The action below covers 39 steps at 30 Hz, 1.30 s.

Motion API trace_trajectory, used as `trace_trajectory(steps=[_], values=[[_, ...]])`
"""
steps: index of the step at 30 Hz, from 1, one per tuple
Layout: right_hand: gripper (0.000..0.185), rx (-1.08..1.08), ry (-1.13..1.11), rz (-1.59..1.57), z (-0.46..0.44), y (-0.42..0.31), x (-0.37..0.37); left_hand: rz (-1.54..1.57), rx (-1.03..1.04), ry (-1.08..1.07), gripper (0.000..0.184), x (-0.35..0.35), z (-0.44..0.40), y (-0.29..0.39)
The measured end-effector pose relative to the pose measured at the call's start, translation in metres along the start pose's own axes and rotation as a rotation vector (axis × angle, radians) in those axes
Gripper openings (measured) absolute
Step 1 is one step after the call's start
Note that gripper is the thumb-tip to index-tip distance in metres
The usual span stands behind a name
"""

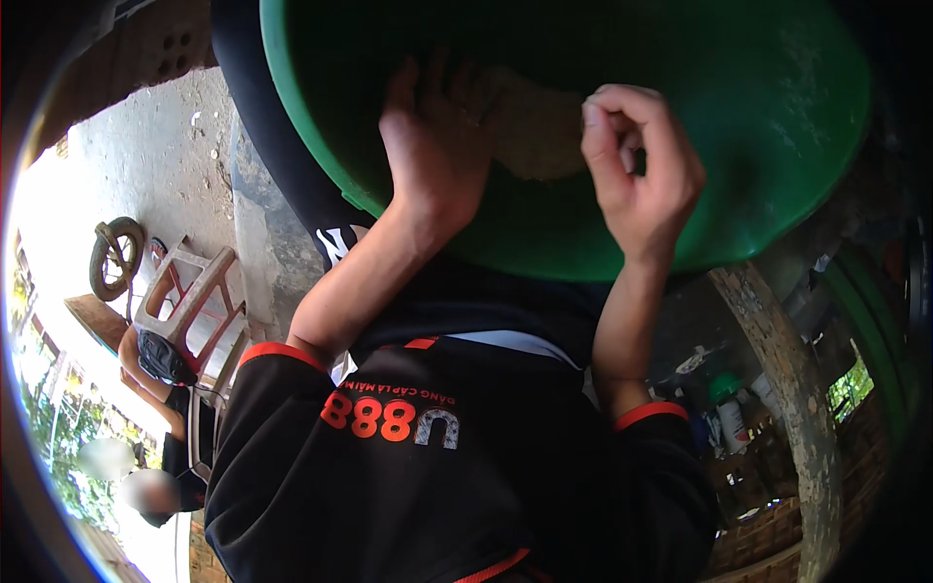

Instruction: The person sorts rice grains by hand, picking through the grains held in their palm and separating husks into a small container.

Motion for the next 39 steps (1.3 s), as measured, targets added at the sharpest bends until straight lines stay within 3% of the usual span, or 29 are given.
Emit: trace_trajectory(steps=[2, 3, 6, 8, 9, 10, 12, 13, 15, 19, 22, 24, 25, 27, 31, 33, 37, 39], values=[[0.012, 0.129, 0.059, 0.09, 0.007, 0.023, -0.024, 0.008, 0.03, 0.214, 0.048, -0.022, -0.001, -0.001], [0.012, 0.154, 0.09, 0.135, 0.01, 0.034, -0.033, -0.004, 0.025, 0.208, 0.048, -0.019, -0.001, -0.001], [0.013, 0.489, -0.072, 0.303, 0.032, 0.077, -0.046, -0.121, 0.01, 0.232, 0.042, -0.014, 0.002, 0.003], [0.019, 0.566, -0.169, 0.438, 0.049, 0.096, -0.049, -0.213, -0.037, 0.116, 0.06, -0.009, 0.0, 0.005], [0.025, 0.635, -0.281, 0.569, 0.056, 0.105, -0.045, -0.221, -0.049, 0.118, 0.059, -0.007, 0.001, 0.007], [0.025, 0.642, -0.269, 0.563, 0.058, 0.106, -0.045, -0.235, -0.051, 0.112, 0.059, -0.003, 0.001, 0.007], [0.049, 0.623, -0.16, 0.512, 0.058, 0.099, -0.044, -0.362, -0.033, 0.213, 0.043, -0.003, 0.007, 0.012], [0.049, 0.632, -0.149, 0.504, 0.06, 0.099, -0.039, -0.378, -0.036, 0.208, 0.043, -0.003, 0.007, 0.012], [0.074, 0.46, -0.172, 0.536, 0.056, 0.09, -0.02, -0.484, -0.068, 0.233, 0.048, -0.007, 0.008, 0.01], [0.092, 0.556, -0.27, 0.545, 0.068, 0.105, 0.007, -0.772, -0.052, 0.103, 0.051, 0.009, 0.006, 0.009], [0.09, 0.644, -0.361, 0.523, 0.078, 0.117, 0.017, -1.002, -0.037, 0.032, 0.052, 0.011, 0.001, 0.009], [0.089, 0.643, -0.338, 0.521, 0.077, 0.121, 0.016, -1.437, 0.073, -0.031, 0.049, 0.022, 0.001, 0.011], [0.088, 0.636, -0.322, 0.527, 0.078, 0.121, 0.014, -1.442, 0.067, -0.034, 0.049, 0.021, 0.001, 0.009], [0.088, 0.642, -0.27, 0.523, 0.075, 0.123, 0.001, -1.965, 0.214, -0.193, 0.045, 0.036, -0.001, -0.001], [0.084, 0.538, -0.086, 0.564, 0.064, 0.111, -0.042, -2.182, 0.273, -0.191, 0.046, 0.037, -0.013, -0.019], [0.085, 0.528, -0.064, 0.554, 0.062, 0.11, -0.062, -2.254, 0.636, -0.27, 0.044, 0.043, -0.013, -0.029], [0.087, 0.53, -0.021, 0.497, 0.063, 0.113, -0.089, -2.27, 0.545, -0.436, 0.046, 0.036, -0.026, -0.082], [0.087, 0.532, -0.016, 0.448, 0.064, 0.115, -0.093, -2.218, 0.487, -0.382, 0.046, 0.044, -0.022, -0.103]])
Point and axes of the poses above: each hand's wrist, its own z-axis away from the middle knuckle, its own x-axis out of the palm, y = z × x, the point moved 9 cm from there along -z, towards the middle knuckle, and after that the axes turned 1 degree about -y, right-handed, at the moved point
